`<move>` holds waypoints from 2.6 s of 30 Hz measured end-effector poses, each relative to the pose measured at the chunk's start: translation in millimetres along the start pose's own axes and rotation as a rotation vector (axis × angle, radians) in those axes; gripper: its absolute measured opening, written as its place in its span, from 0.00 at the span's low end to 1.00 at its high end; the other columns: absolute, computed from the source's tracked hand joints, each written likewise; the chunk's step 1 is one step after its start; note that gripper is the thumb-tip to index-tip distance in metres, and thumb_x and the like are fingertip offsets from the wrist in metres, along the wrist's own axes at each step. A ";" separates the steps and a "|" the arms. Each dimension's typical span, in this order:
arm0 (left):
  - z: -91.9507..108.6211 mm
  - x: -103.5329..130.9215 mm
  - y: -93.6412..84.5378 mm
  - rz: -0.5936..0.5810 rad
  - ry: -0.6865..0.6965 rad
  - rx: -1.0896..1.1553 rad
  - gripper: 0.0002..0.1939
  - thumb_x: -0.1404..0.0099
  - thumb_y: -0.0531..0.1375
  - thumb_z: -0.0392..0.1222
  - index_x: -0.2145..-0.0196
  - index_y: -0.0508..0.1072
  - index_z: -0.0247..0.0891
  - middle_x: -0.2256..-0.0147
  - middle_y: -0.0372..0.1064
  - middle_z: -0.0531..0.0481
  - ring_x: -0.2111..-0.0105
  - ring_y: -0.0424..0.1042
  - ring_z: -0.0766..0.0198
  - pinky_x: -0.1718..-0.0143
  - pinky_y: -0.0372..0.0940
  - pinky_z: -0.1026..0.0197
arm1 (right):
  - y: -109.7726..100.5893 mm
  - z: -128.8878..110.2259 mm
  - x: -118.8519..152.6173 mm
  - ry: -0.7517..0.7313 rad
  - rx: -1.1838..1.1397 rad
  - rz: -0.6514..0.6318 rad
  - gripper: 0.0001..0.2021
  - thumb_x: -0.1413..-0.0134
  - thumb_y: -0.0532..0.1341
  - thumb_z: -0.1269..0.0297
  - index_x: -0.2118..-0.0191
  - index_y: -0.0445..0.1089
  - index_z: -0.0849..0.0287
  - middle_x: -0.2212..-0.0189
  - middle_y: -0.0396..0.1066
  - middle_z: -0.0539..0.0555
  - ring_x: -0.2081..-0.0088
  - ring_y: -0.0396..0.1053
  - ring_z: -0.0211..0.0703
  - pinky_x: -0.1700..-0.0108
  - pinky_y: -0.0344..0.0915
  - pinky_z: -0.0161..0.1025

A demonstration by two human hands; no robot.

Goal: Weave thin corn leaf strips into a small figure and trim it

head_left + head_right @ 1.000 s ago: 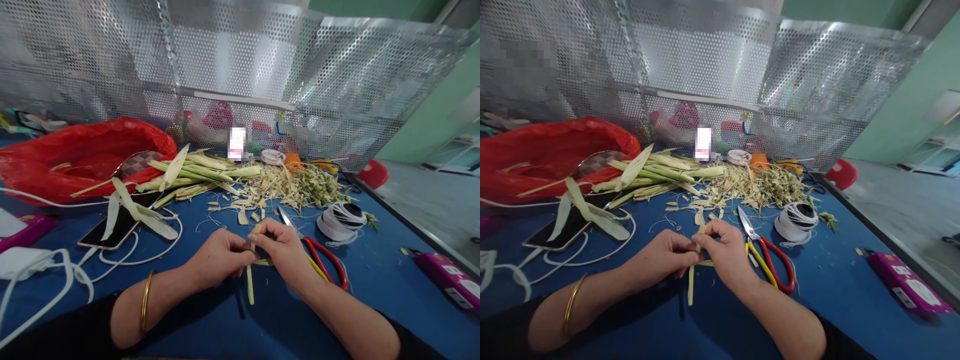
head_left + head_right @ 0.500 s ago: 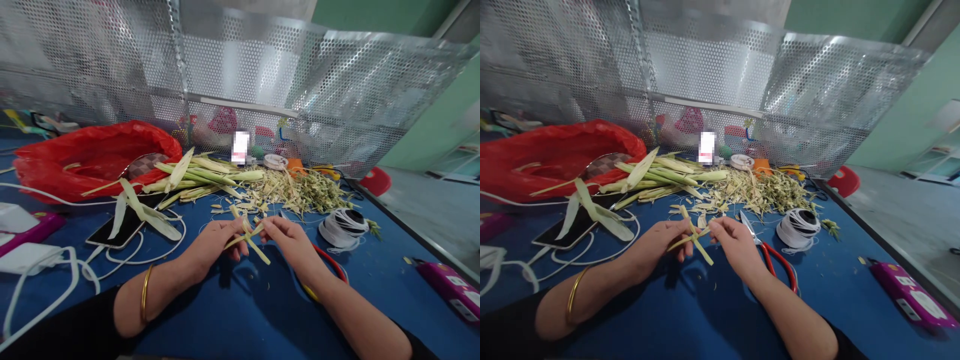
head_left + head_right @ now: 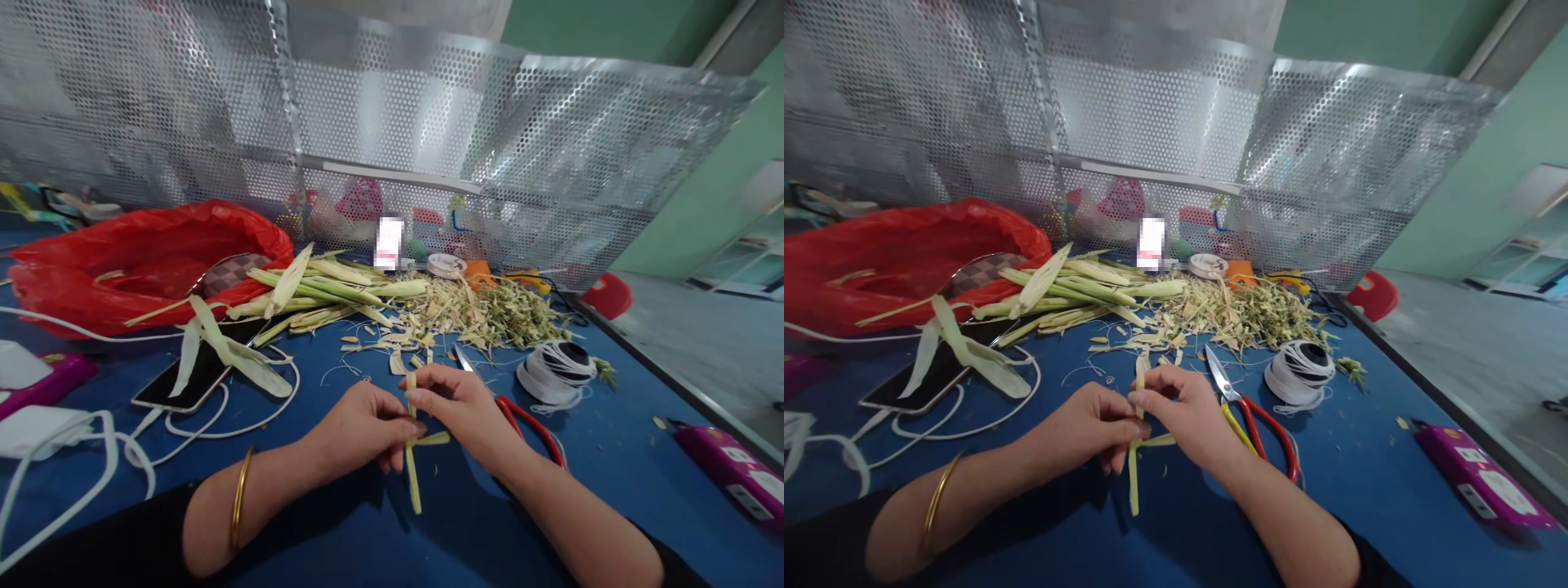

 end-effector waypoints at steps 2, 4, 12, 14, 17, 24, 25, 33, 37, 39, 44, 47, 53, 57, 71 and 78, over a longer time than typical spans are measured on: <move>2.0 0.7 1.3 0.009 0.033 -0.044 0.16 0.45 0.59 0.46 0.85 0.69 0.36 0.86 0.65 0.53 0.86 0.60 0.71 0.80 0.60 0.67 | -1.1 -4.2 2.5 -0.012 -0.002 0.030 0.08 0.49 0.62 0.60 0.74 0.68 0.59 0.79 0.63 0.46 0.76 0.59 0.36 0.72 0.58 0.34; 4.5 0.9 -2.6 0.068 0.059 -0.070 0.16 0.45 0.58 0.44 0.86 0.69 0.36 0.87 0.65 0.53 0.86 0.60 0.71 0.80 0.58 0.67 | -7.7 -14.4 7.1 -0.104 0.106 0.123 0.08 0.47 0.60 0.62 0.74 0.66 0.58 0.78 0.64 0.47 0.75 0.60 0.36 0.71 0.59 0.34; 7.2 0.6 -15.5 0.179 0.034 0.218 0.11 0.47 0.58 0.43 0.80 0.73 0.35 0.79 0.73 0.49 0.79 0.70 0.66 0.73 0.64 0.65 | 6.5 -53.9 37.0 -0.622 0.723 0.276 0.05 0.43 0.58 0.73 0.69 0.67 0.57 0.73 0.74 0.49 0.70 0.70 0.39 0.61 0.59 0.39; 9.4 1.1 -14.5 0.143 0.041 0.270 0.08 0.47 0.59 0.41 0.77 0.75 0.34 0.77 0.74 0.49 0.76 0.71 0.65 0.71 0.64 0.66 | 10.9 -57.8 41.1 -0.689 0.797 0.289 0.05 0.43 0.58 0.74 0.67 0.68 0.57 0.72 0.74 0.50 0.69 0.70 0.40 0.60 0.58 0.41; 12.2 2.6 -14.0 0.109 0.053 0.342 0.08 0.47 0.60 0.41 0.74 0.77 0.34 0.75 0.74 0.48 0.72 0.73 0.63 0.67 0.66 0.65 | 14.7 -60.5 43.7 -0.731 0.877 0.289 0.06 0.42 0.57 0.73 0.66 0.69 0.58 0.71 0.75 0.51 0.69 0.71 0.40 0.57 0.58 0.43; 7.4 1.8 -17.4 0.148 0.058 0.420 0.18 0.52 0.68 0.51 0.68 0.79 0.34 0.73 0.74 0.49 0.73 0.70 0.65 0.66 0.65 0.64 | 22.8 -64.7 48.1 -0.809 0.968 0.282 0.07 0.41 0.56 0.74 0.65 0.70 0.57 0.71 0.75 0.51 0.69 0.70 0.40 0.54 0.57 0.44; 6.6 1.5 -18.1 0.162 0.058 0.421 0.19 0.53 0.69 0.51 0.68 0.79 0.34 0.73 0.73 0.49 0.73 0.69 0.66 0.67 0.65 0.65 | 24.9 -64.1 48.2 -0.819 0.981 0.268 0.08 0.41 0.55 0.74 0.64 0.70 0.57 0.71 0.75 0.51 0.68 0.70 0.40 0.53 0.56 0.44; 3.8 -0.2 -15.4 0.157 0.088 0.453 0.15 0.49 0.67 0.46 0.67 0.80 0.32 0.73 0.74 0.48 0.71 0.69 0.65 0.67 0.62 0.66 | 47.3 -50.3 50.1 -0.884 1.084 0.113 0.11 0.39 0.53 0.74 0.55 0.69 0.58 0.62 0.74 0.53 0.62 0.68 0.42 0.47 0.53 0.46; 1.1 -1.0 -11.9 0.133 0.063 0.448 0.15 0.49 0.67 0.44 0.65 0.80 0.32 0.72 0.75 0.48 0.71 0.70 0.65 0.66 0.62 0.66 | 47.7 -53.6 52.0 -0.912 1.006 0.141 0.10 0.40 0.53 0.75 0.62 0.70 0.59 0.66 0.74 0.53 0.65 0.68 0.41 0.50 0.55 0.46; 0.9 -0.5 -13.6 0.158 0.044 0.419 0.16 0.50 0.67 0.45 0.65 0.80 0.32 0.72 0.75 0.48 0.72 0.69 0.66 0.68 0.62 0.66 | 37.9 -55.7 48.2 -0.839 0.866 0.196 0.07 0.42 0.55 0.75 0.64 0.69 0.58 0.68 0.74 0.52 0.66 0.69 0.40 0.52 0.56 0.44; 3.0 1.4 -19.0 0.209 0.015 0.356 0.13 0.51 0.65 0.43 0.68 0.80 0.32 0.76 0.75 0.47 0.75 0.70 0.66 0.69 0.64 0.66 | 7.6 -40.5 29.5 -0.466 0.477 0.304 0.07 0.46 0.58 0.72 0.74 0.64 0.57 0.75 0.67 0.49 0.69 0.66 0.39 0.63 0.60 0.39; 1.5 0.9 -20.4 0.201 0.001 0.356 0.10 0.50 0.64 0.42 0.72 0.79 0.32 0.78 0.75 0.46 0.75 0.73 0.63 0.70 0.64 0.65 | -2.5 -22.6 20.0 -0.237 0.254 0.314 0.09 0.48 0.58 0.68 0.77 0.62 0.57 0.78 0.64 0.48 0.73 0.63 0.38 0.68 0.60 0.36; 0.8 -1.1 -21.1 0.151 0.017 0.355 0.13 0.49 0.67 0.45 0.67 0.79 0.33 0.73 0.77 0.46 0.72 0.75 0.63 0.67 0.66 0.65 | -1.0 2.0 12.5 0.032 -0.006 0.244 0.08 0.51 0.60 0.63 0.77 0.65 0.59 0.79 0.65 0.48 0.74 0.61 0.37 0.69 0.59 0.35; 3.9 -0.3 -21.0 0.156 0.037 0.348 0.15 0.49 0.68 0.46 0.66 0.80 0.32 0.73 0.77 0.45 0.71 0.74 0.63 0.66 0.66 0.64 | 0.6 7.8 14.0 0.085 -0.126 0.240 0.09 0.52 0.61 0.62 0.77 0.65 0.59 0.81 0.65 0.47 0.76 0.60 0.36 0.71 0.58 0.34; -9.6 -3.8 -34.4 0.295 -0.076 0.509 0.08 0.52 0.69 0.40 0.74 0.77 0.34 0.78 0.74 0.50 0.76 0.72 0.67 0.69 0.66 0.67 | 5.6 6.4 12.3 -0.064 0.012 0.145 0.12 0.44 0.57 0.65 0.53 0.63 0.58 0.73 0.69 0.48 0.72 0.67 0.38 0.67 0.66 0.37; -7.5 -2.5 -30.6 0.208 -0.105 0.508 0.09 0.51 0.68 0.40 0.71 0.77 0.33 0.78 0.74 0.49 0.77 0.72 0.67 0.70 0.66 0.67 | 1.5 -20.7 18.0 -0.436 0.521 0.151 0.16 0.40 0.55 0.73 0.49 0.68 0.54 0.62 0.68 0.54 0.61 0.68 0.42 0.59 0.65 0.39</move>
Point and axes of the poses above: each hand's wrist, its own x-axis away from the middle knuckle, its own y-axis out of the palm, z = x × y, the point moved 8 cm from there along -x, towards the middle knuckle
